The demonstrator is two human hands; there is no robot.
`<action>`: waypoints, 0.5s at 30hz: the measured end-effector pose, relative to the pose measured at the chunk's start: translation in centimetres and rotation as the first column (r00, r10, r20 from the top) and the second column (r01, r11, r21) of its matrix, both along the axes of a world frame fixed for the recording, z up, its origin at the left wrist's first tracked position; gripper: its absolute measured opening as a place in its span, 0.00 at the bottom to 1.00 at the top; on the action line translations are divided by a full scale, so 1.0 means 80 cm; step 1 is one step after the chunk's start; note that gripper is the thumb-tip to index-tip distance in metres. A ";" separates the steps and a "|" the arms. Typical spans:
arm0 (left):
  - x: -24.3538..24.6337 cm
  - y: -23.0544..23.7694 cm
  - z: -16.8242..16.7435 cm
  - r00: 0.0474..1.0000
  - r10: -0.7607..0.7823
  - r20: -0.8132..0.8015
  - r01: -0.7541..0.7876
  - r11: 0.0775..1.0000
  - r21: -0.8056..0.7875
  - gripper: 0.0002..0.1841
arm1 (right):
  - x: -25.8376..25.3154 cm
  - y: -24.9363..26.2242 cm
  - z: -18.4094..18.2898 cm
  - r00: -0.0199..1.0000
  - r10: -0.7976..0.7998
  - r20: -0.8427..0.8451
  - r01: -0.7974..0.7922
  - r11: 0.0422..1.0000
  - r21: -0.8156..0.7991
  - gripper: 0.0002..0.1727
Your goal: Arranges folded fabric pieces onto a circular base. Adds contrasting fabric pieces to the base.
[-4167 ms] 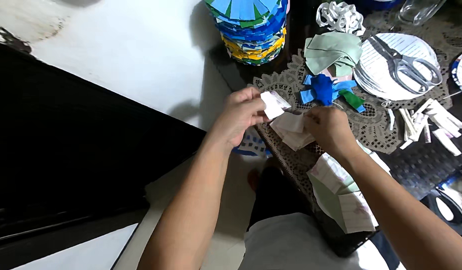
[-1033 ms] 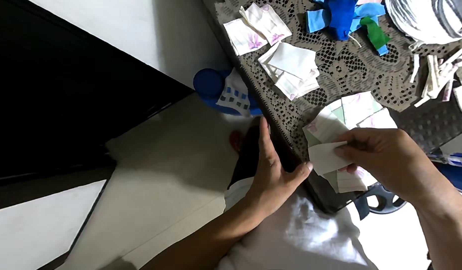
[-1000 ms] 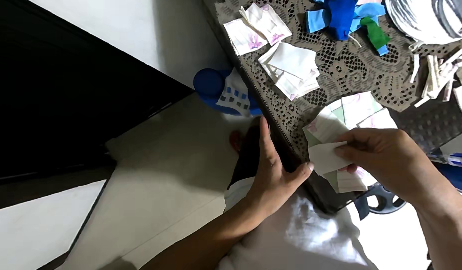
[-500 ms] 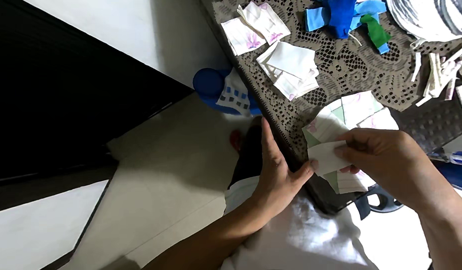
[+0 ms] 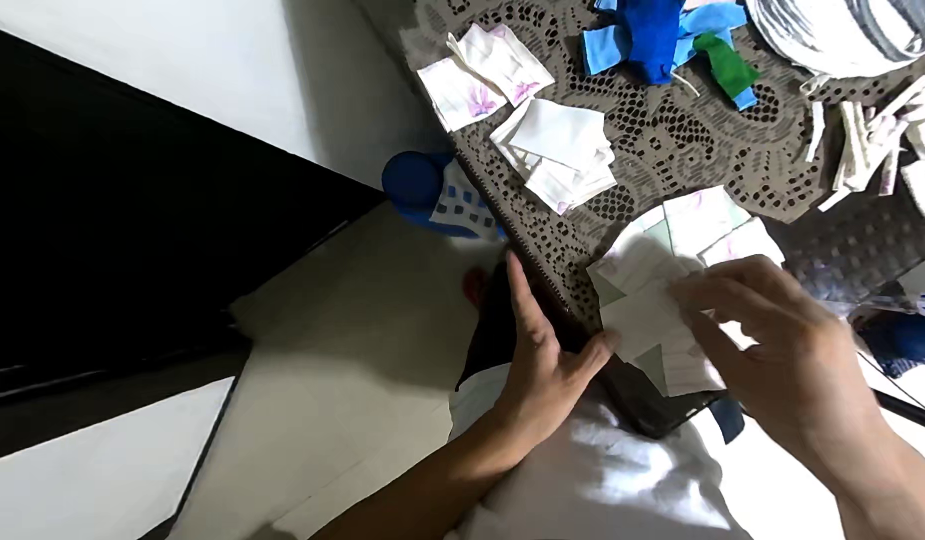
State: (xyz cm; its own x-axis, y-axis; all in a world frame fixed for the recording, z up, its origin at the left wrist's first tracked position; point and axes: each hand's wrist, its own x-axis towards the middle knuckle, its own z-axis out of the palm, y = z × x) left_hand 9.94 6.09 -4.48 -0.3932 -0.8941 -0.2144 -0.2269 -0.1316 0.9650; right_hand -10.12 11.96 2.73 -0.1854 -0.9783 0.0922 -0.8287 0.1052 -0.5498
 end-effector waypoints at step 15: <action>0.003 -0.014 0.009 0.996 0.077 0.035 -0.072 0.990 -0.118 0.61 | -0.104 0.012 -0.051 0.871 -0.273 0.408 0.417 0.851 -0.320 0.12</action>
